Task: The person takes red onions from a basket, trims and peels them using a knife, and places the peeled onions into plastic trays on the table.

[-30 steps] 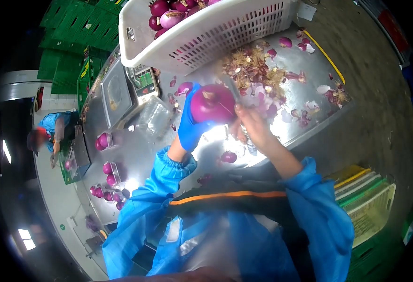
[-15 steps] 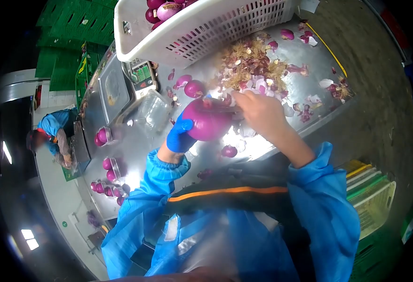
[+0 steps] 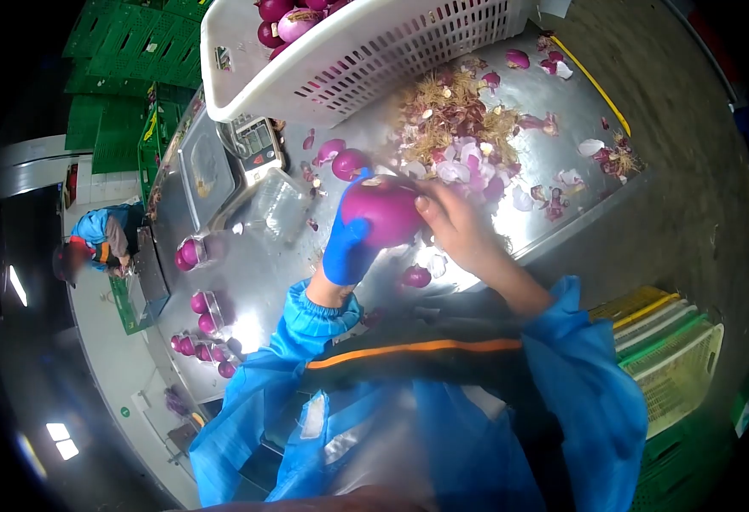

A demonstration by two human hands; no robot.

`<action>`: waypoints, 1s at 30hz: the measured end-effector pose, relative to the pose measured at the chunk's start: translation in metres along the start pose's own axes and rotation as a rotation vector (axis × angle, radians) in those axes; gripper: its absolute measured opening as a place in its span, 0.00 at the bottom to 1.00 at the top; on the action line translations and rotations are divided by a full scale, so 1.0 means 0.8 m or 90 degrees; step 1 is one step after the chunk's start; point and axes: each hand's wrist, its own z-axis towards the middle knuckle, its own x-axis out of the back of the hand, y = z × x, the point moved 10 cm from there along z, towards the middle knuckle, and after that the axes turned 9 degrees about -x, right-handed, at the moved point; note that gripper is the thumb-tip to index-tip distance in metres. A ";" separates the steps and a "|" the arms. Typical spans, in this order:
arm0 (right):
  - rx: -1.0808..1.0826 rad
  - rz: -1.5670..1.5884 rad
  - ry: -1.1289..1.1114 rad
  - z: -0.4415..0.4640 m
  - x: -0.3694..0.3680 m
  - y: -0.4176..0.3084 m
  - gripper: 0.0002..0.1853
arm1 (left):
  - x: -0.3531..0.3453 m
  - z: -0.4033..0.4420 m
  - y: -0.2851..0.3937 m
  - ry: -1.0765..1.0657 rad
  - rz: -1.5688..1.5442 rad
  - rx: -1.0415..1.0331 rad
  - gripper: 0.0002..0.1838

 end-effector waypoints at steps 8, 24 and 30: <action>0.190 -0.519 0.212 -0.015 0.013 -0.067 0.24 | -0.016 -0.006 0.042 0.065 0.267 -0.159 0.55; -0.012 0.033 -0.030 0.033 -0.027 -0.025 0.29 | 0.018 -0.016 0.039 0.009 0.321 -0.161 0.64; -0.063 0.038 -0.158 0.051 -0.075 -0.021 0.11 | 0.059 -0.034 0.052 0.036 0.284 -0.101 0.64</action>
